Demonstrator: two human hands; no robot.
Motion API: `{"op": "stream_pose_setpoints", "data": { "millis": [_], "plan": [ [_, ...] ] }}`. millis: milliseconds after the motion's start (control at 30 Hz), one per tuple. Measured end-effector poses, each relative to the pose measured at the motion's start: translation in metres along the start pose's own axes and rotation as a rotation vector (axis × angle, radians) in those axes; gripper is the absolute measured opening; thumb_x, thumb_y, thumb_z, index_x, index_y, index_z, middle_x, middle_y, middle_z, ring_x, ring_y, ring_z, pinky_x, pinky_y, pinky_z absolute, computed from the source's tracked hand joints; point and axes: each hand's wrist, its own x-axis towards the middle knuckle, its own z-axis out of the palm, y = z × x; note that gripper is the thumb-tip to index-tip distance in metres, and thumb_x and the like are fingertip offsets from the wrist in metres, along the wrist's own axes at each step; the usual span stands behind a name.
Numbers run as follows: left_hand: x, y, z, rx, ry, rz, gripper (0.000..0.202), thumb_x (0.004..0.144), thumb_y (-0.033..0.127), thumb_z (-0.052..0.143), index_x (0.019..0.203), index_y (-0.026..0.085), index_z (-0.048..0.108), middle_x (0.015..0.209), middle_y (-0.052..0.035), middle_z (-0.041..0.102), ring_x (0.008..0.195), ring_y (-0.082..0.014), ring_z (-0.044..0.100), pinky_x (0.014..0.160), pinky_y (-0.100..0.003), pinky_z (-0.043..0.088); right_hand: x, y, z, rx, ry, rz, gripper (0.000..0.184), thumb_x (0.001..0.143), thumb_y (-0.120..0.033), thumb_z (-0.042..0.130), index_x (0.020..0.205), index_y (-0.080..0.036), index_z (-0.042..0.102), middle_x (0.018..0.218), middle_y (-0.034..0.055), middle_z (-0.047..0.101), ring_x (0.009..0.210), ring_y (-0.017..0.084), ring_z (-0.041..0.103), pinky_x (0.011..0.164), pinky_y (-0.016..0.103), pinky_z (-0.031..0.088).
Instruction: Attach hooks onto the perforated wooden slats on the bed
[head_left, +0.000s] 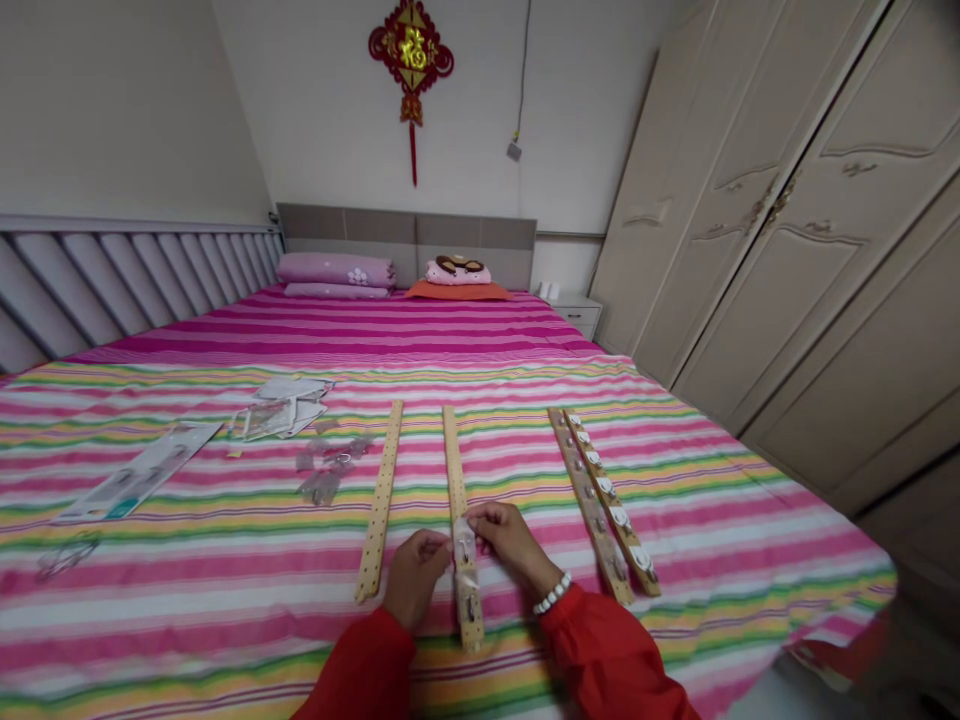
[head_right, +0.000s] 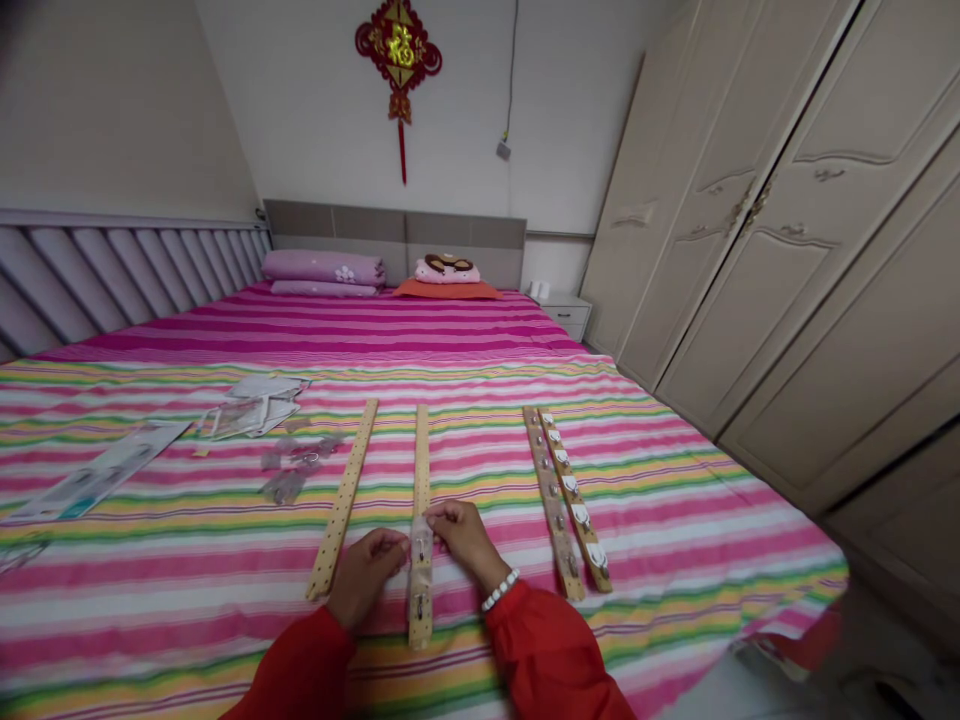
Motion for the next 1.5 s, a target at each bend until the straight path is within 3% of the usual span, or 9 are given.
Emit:
{"op": "stream_pose_setpoints", "data": {
  "millis": [333,833,1233,1500],
  "plan": [
    [0.004,0.002,0.004,0.119,0.016,-0.058,0.029,0.052,0.044,0.067,0.059,0.018,0.056,0.048,0.0037,0.054,0.051,-0.0134,0.052,0.051,-0.025,0.039,0.003,0.008,0.001,-0.044,0.019,-0.049,0.023,0.063,-0.037,0.071,0.07,-0.016,0.072,0.048,-0.004,0.054,0.044,0.01,0.044,0.044,0.023,0.033],
    [0.01,-0.013,0.008,0.142,0.08,-0.01,0.013,0.056,0.026,0.064,0.059,0.019,0.053,0.051,0.0049,0.054,0.051,-0.0126,0.054,0.053,-0.025,0.044,0.007,0.018,0.004,-0.032,0.079,-0.066,0.017,0.057,-0.029,0.071,0.068,-0.016,0.069,0.05,-0.0042,0.055,0.047,0.01,0.046,0.049,0.024,0.033],
    [0.012,-0.013,0.009,0.081,0.071,-0.068,0.021,0.054,0.018,0.07,0.057,0.019,0.049,0.044,0.0081,0.05,0.044,-0.0087,0.05,0.044,-0.019,0.038,-0.02,0.022,0.001,0.063,0.148,0.021,0.046,0.047,-0.013,0.071,0.092,-0.018,0.066,0.078,-0.0033,0.057,0.054,0.008,0.047,0.053,0.024,0.041],
    [0.023,-0.024,0.002,0.125,-0.015,-0.199,0.022,0.056,0.02,0.072,0.065,0.019,0.051,0.045,0.0078,0.052,0.043,-0.01,0.054,0.038,-0.017,0.029,-0.006,0.035,0.01,-0.069,0.238,0.072,0.061,0.04,-0.007,0.071,0.1,-0.016,0.063,0.079,-0.0032,0.05,0.059,0.011,0.047,0.052,0.024,0.042]
  ]
}}
